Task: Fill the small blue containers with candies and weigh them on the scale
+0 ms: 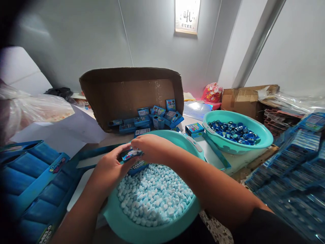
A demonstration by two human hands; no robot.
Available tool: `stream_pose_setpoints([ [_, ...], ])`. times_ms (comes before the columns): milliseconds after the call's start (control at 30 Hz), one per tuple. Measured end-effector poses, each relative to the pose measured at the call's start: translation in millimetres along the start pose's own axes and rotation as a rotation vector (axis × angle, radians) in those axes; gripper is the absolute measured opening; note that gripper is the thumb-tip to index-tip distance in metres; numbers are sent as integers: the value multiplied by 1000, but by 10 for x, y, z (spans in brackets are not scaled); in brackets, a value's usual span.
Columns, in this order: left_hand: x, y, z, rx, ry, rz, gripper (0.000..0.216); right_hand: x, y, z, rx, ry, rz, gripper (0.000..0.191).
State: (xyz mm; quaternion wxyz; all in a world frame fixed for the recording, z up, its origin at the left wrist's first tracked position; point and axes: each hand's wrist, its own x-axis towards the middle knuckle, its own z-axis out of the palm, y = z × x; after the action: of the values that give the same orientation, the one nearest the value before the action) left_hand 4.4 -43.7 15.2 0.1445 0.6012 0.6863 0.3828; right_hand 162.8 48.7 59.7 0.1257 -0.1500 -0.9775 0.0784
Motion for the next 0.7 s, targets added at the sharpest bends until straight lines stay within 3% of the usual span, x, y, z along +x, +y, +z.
stream_pose_setpoints([
  [200, -6, -19, 14, 20, -20, 35, 55, -8, 59, -1, 92, 33, 7, 21],
  [700, -33, 61, -62, -68, -187, 150, 40, 10, 99, 30, 186, -57, -66, 20],
])
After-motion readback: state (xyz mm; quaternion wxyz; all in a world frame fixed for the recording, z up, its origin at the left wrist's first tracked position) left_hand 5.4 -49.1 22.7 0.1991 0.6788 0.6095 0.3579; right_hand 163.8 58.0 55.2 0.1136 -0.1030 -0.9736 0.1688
